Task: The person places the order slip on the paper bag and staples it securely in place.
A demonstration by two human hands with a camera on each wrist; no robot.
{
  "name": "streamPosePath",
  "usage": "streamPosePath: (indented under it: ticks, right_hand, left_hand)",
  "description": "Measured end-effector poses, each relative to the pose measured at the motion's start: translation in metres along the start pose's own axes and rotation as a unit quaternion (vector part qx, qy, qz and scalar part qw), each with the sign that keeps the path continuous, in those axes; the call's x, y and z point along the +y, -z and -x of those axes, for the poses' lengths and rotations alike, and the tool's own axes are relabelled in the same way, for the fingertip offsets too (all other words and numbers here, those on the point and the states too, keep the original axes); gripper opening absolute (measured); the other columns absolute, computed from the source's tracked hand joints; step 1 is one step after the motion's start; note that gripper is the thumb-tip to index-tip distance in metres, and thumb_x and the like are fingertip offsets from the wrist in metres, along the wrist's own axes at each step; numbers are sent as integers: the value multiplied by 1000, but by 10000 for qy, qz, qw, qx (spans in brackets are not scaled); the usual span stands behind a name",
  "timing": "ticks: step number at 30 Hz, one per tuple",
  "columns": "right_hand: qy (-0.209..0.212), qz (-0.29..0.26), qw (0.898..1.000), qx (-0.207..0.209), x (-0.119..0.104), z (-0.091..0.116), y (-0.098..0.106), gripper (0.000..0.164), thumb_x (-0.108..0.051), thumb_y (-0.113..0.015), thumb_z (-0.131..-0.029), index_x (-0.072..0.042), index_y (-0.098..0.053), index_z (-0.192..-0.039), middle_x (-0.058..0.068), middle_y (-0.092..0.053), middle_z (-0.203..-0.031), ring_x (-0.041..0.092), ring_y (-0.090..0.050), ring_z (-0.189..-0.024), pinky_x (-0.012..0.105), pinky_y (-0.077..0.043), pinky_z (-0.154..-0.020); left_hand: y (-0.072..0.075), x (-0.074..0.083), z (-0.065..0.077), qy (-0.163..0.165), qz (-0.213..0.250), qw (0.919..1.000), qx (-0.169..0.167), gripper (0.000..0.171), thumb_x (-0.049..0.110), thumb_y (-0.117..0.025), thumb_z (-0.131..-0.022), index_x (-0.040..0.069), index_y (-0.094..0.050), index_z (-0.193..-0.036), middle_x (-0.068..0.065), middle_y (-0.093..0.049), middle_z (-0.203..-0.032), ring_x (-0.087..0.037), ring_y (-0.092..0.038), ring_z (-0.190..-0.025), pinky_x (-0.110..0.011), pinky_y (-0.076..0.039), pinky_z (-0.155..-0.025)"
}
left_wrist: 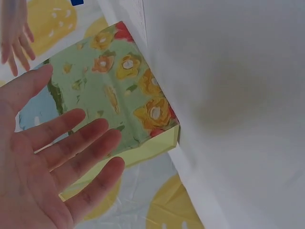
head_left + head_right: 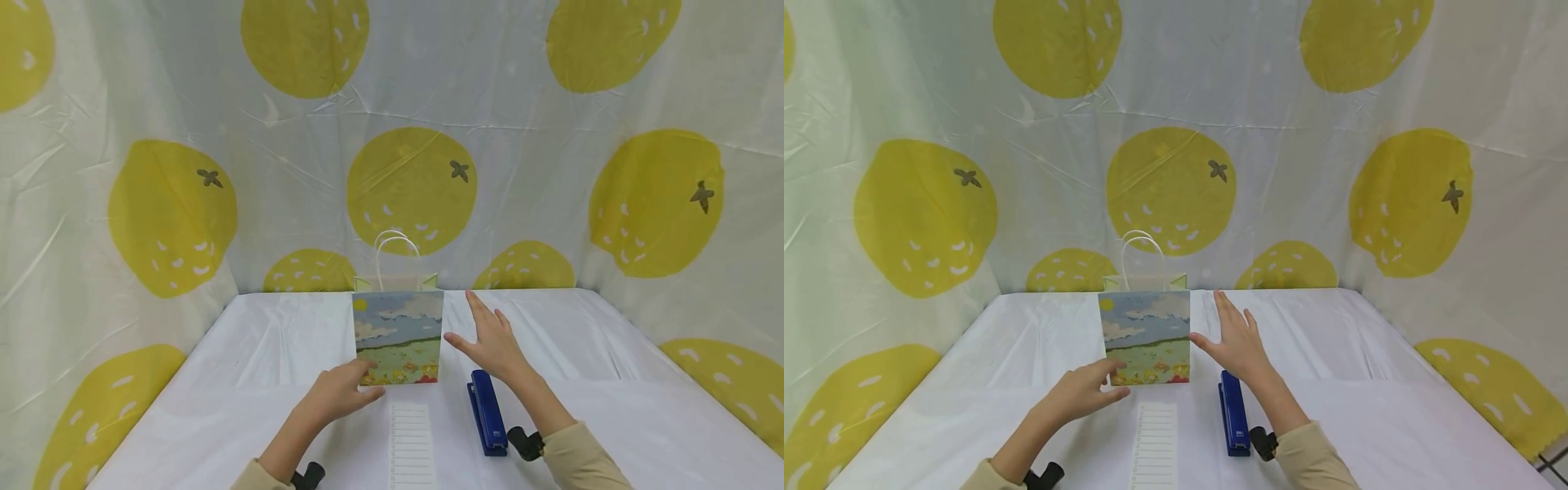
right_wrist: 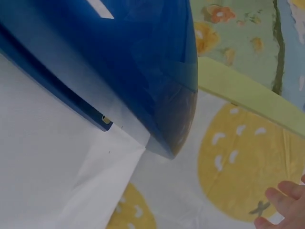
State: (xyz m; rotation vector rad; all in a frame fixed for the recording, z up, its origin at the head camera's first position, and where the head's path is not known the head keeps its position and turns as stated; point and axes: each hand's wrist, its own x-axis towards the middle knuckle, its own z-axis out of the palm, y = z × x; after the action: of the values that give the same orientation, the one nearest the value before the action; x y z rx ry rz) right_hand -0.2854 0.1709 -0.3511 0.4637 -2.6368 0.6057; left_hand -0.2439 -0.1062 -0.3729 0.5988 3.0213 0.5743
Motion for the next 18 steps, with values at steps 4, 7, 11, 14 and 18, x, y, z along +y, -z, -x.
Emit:
streamPosePath:
  ticks: [4, 7, 11, 14, 18]
  right_hand:
    - [18, 24, 10000, 12, -3, -1, -1, 93, -52, -58, -81, -1, -15, -145, 19, -23, -149, 35, -28, -135, 56, -10, -109]
    - [23, 38, 10000, 39, -4, -2, -2, 93, -52, -58, -81, -1, -14, -145, 18, -23, -149, 35, -28, -135, 56, -10, -109]
    - [58, 47, 10000, 49, -5, -4, -1, 93, -51, -59, -81, -1, -14, -145, 19, -23, -149, 35, -28, -134, 56, -10, -109]
    - [72, 46, 10000, 34, -6, -5, -1, 92, -51, -58, -81, -1, -14, -145, 19, -23, -149, 35, -28, -135, 56, -9, -109]
    - [75, 52, 10000, 31, -8, -7, -1, 93, -53, -57, -81, -2, -13, -145, 18, -22, -149, 34, -27, -135, 55, -9, -110]
  left_hand:
    - [-3, 2, 0, -117, -85, 9999, -91, 53, 46, -59, -84, 12, -53, -124, -6, -58, -124, -25, -58, -106, -50, -48, -78]
    - [-4, 4, -1, -214, -159, 9996, -100, 54, 46, -59, -84, 12, -53, -125, -6, -57, -125, -26, -56, -111, -51, -47, -81]
    - [-5, 7, -2, -267, -222, 9992, -193, 55, 47, -59, -83, 12, -53, -126, -6, -57, -126, -26, -55, -113, -51, -46, -84]
    - [-7, 10, -2, -259, -235, 9990, -278, 56, 46, -59, -83, 12, -52, -126, -5, -57, -126, -26, -55, -113, -52, -45, -85]
    - [-10, 14, -2, -247, -263, 9988, -339, 55, 45, -60, -83, 12, -52, -126, -5, -57, -126, -26, -56, -112, -51, -46, -85]
